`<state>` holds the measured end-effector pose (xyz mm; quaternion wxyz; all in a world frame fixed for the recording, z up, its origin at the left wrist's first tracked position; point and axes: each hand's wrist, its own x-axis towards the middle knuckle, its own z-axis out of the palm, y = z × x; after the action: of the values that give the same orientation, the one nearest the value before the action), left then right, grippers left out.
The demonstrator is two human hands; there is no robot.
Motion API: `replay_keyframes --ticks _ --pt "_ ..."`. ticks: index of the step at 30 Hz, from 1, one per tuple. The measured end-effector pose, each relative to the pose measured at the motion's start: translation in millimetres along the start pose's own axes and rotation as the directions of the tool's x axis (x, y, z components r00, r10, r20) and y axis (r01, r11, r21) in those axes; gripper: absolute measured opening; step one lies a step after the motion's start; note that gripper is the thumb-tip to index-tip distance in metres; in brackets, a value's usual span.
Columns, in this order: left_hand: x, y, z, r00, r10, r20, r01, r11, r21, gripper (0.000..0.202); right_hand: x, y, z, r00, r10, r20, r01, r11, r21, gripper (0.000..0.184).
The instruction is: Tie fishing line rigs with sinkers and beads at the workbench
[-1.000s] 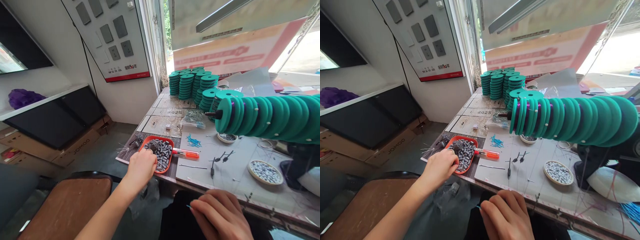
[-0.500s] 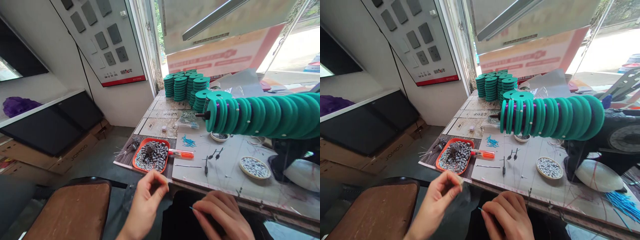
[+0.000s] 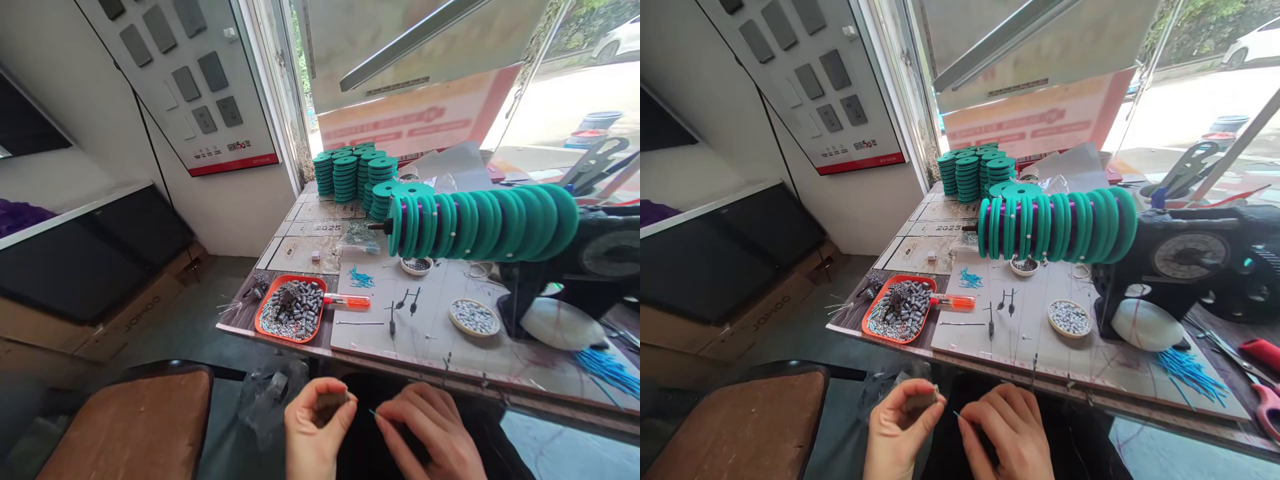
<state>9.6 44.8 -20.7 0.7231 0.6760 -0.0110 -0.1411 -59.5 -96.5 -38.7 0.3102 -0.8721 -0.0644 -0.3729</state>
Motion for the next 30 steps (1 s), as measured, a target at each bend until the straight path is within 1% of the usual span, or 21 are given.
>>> replay_keyframes --ticks 3,5,8,10,12,15,17,19,21,23,25,27,28,30 --pt "-6.6 4.7 8.4 0.991 0.067 -0.119 -0.059 0.996 0.068 0.025 -0.6 -0.8 0.8 1.000 0.004 0.005 -0.004 1.000 0.016 0.010" --pt "-11.0 7.9 13.7 0.978 0.123 -0.165 -0.104 0.987 0.123 0.021 -1.3 -1.4 1.7 1.000 0.008 0.001 -0.008 1.000 0.027 0.010" --pt "-14.8 8.6 16.7 0.964 0.205 -0.169 -0.169 0.964 0.203 0.016 -2.7 -1.5 3.1 1.000 0.003 0.016 -0.003 1.000 0.026 0.010" --pt "-15.1 6.0 15.8 0.945 0.284 -0.165 -0.234 0.935 0.268 0.013 -3.5 -0.9 4.0 1.000 -0.002 0.021 0.001 1.000 0.024 0.011" --pt "-14.3 2.4 14.3 0.909 0.393 -0.139 -0.329 0.881 0.340 0.009 -3.8 -0.6 4.9 1.000 0.010 0.009 -0.010 0.999 0.036 0.012" --pt "-13.2 -2.3 13.1 0.829 0.554 -0.076 -0.478 0.772 0.419 0.008 -2.9 -2.9 7.3 1.000 0.022 -0.011 -0.021 0.998 0.062 0.012" --pt "-13.4 -3.6 13.8 0.787 0.616 -0.041 -0.539 0.717 0.442 0.009 -1.9 -7.0 10.5 0.998 0.047 -0.028 -0.045 0.995 0.087 0.012" --pt "-14.3 -3.4 15.6 0.766 0.642 -0.018 -0.567 0.690 0.450 0.011 -1.2 -12.2 15.1 0.989 0.132 -0.068 -0.123 0.984 0.127 0.012" --pt "-15.2 -2.5 17.9 0.760 0.650 -0.020 -0.574 0.685 0.450 0.012 -1.3 -16.8 19.9 0.972 0.209 -0.107 -0.189 0.967 0.168 0.015" --pt "-15.5 -2.3 19.8 0.767 0.639 -0.057 -0.553 0.704 0.446 0.012 -1.7 -19.5 23.4 0.966 0.221 -0.134 -0.194 0.962 0.190 0.016" --pt "-14.9 -3.7 20.8 0.795 0.595 -0.123 -0.498 0.754 0.429 0.010 -2.0 -20.4 24.9 0.965 0.214 -0.154 -0.182 0.963 0.198 0.016" --pt "-13.8 -6.6 20.8 0.829 0.529 -0.182 -0.430 0.810 0.399 0.011 -1.9 -20.4 24.9 0.958 0.235 -0.165 -0.198 0.957 0.214 0.017" --pt "-13.3 -8.2 20.6 0.841 0.504 -0.198 -0.407 0.829 0.383 0.012 -1.7 -20.4 24.7 0.953 0.255 -0.164 -0.215 0.950 0.228 0.017" --pt "-12.8 -10.9 20.5 0.850 0.488 -0.200 -0.400 0.843 0.358 0.014 -1.1 -20.9 24.8 0.942 0.297 -0.158 -0.248 0.931 0.268 0.017"
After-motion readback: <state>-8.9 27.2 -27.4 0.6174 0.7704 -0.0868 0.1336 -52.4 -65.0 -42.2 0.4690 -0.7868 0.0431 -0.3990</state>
